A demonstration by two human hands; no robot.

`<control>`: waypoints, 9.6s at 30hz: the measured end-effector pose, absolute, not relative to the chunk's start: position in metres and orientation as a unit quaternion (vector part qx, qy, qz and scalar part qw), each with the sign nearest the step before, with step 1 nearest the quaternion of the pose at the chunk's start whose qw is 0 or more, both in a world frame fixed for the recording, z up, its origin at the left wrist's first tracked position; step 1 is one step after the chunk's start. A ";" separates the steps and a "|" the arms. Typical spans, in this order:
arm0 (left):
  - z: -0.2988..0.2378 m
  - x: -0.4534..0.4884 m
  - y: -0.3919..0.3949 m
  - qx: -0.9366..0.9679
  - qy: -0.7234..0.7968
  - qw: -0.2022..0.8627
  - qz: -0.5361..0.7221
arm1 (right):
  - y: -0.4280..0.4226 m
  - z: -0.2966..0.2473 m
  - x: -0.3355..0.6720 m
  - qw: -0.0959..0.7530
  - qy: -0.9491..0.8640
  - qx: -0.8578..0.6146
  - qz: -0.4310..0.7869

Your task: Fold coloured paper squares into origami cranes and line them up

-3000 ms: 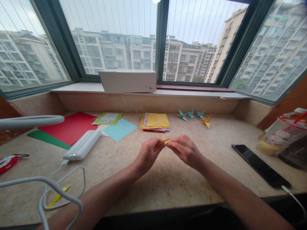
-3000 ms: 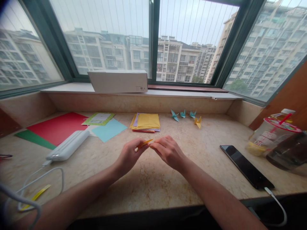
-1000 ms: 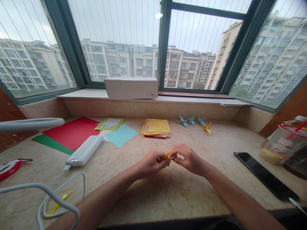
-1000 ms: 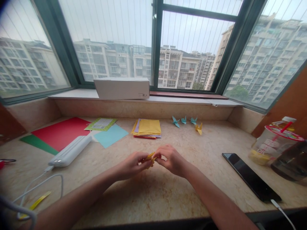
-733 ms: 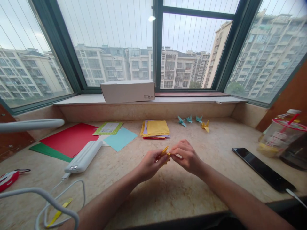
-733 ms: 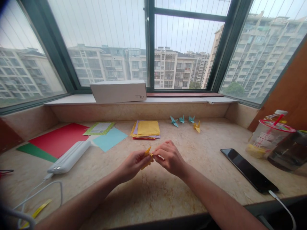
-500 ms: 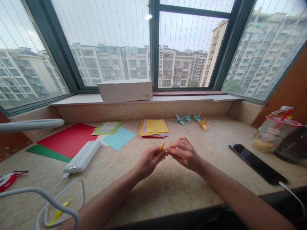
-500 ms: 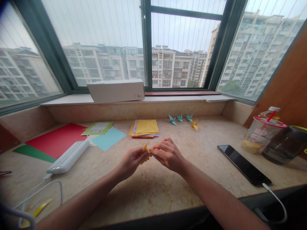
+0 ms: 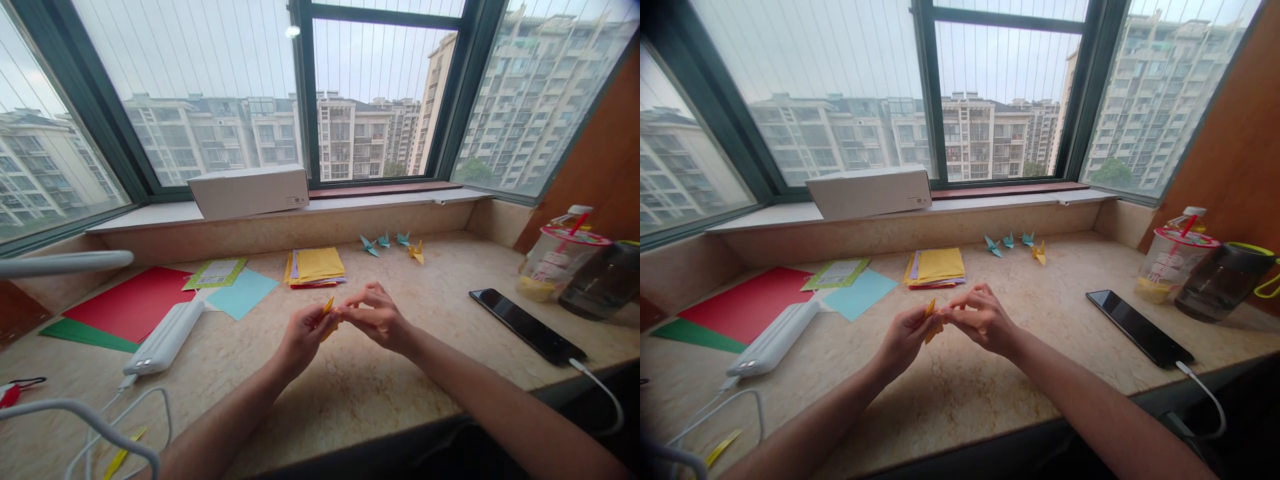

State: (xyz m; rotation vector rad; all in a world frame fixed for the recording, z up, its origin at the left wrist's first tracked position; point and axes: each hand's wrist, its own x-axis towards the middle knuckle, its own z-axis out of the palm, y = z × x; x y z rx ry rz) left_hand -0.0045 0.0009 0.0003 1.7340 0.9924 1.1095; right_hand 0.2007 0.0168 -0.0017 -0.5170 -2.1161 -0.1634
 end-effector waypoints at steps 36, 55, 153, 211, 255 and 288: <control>-0.005 -0.004 0.004 0.705 0.404 0.361 0.457 | 0.008 0.003 0.187 0.515 -0.784 -0.302 0.173; -0.001 -0.001 0.000 0.695 0.420 0.362 0.457 | 0.006 0.002 0.184 0.478 -0.782 -0.364 0.164; 0.010 -0.006 0.004 0.614 0.376 0.507 0.474 | 0.037 0.004 0.216 0.525 -0.717 -0.382 0.253; 0.001 -0.004 0.001 0.720 0.423 0.311 0.453 | 0.021 -0.003 0.192 0.457 -0.811 -0.303 0.204; 0.000 -0.001 0.004 0.653 0.372 0.531 0.391 | 0.040 0.002 0.206 0.532 -0.432 -0.334 0.647; 0.007 -0.010 0.012 0.516 0.414 0.535 0.525 | 0.042 0.001 0.209 0.535 -0.448 -0.366 0.616</control>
